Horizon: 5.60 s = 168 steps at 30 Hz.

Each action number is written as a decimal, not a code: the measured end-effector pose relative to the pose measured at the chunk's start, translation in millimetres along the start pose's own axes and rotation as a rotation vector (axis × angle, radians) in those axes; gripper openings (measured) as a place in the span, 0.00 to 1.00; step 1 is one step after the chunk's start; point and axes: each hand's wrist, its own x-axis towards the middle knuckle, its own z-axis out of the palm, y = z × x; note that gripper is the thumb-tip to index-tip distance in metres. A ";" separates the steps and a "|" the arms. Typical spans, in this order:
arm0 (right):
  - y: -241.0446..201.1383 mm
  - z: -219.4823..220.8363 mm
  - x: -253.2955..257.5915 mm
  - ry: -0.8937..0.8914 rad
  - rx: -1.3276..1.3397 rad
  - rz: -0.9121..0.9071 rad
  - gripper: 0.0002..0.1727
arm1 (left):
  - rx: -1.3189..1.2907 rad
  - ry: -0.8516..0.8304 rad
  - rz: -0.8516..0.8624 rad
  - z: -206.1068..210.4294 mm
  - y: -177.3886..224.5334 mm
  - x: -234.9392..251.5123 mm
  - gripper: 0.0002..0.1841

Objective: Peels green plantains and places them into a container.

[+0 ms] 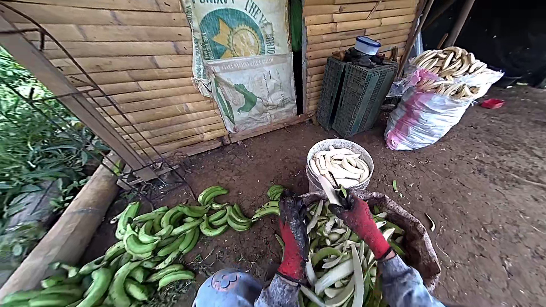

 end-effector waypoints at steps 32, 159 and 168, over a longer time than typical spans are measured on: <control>-13.8 -50.2 -81.1 -0.332 -0.795 0.091 0.40 | 1.188 -0.653 0.420 -36.2 20.9 -7.7 0.20; 71.4 -36.2 -117.4 -0.082 0.176 0.213 0.25 | 1.372 -0.542 -0.023 31.2 -48.3 -6.1 0.36; 61.0 7.1 -141.6 -0.241 -0.100 0.241 0.31 | 1.199 -0.395 -0.156 31.3 -64.7 -2.1 0.30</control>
